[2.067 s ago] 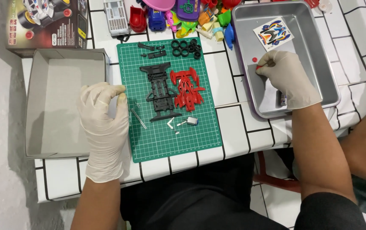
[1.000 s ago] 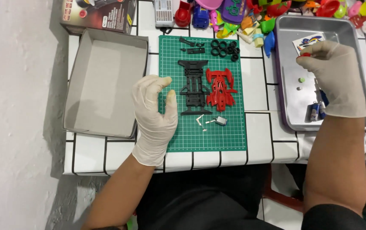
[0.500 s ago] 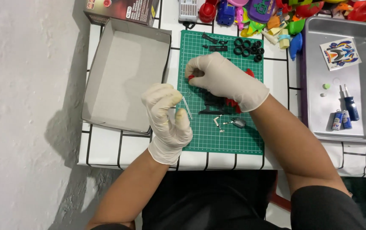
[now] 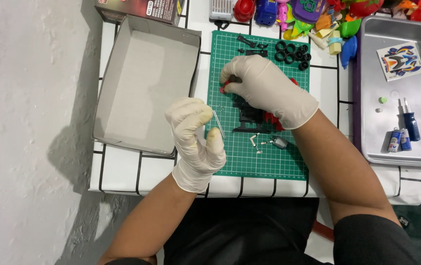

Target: The person assembles a model kit on a green cutting mat, handling red and black plastic parts, small screws, and a blue glue tube. They apply glue to a small component and attach it to the main black chassis, then insert screws and other pieces into the assembly.

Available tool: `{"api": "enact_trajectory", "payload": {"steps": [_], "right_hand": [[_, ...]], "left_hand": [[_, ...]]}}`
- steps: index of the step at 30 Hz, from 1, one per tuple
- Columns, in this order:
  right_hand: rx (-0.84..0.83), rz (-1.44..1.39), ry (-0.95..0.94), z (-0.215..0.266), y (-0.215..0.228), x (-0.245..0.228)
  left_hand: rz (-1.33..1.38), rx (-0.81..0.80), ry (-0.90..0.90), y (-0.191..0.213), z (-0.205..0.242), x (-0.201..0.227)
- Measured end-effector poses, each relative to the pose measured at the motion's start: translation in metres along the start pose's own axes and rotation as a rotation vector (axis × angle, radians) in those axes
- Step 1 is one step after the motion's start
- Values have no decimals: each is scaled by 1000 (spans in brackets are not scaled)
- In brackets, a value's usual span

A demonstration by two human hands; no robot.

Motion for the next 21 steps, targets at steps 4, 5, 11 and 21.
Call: {"api": "enact_trajectory", "payload": {"steps": [4, 5, 11, 21], "right_hand": [[-53, 80, 6, 0, -4, 4], [-65, 110, 15, 0, -6, 8], [-100, 153, 24, -4, -22, 30], [-83, 294, 156, -13, -27, 51]], "left_hand": [[-3, -13, -8, -1, -2, 1], [-4, -16, -10, -1, -2, 1], [-18, -32, -9, -2, -4, 2], [-54, -136, 131, -5, -16, 14]]}}
Point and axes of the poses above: each hand's wrist, its own z-axis away from the middle knuckle, its own y-axis out of the back of the hand, x = y × z, the point moved 6 cm from there along -z, towards the middle knuckle, and after that the axes turned 7 degrees about x, right-handed, at the moved point
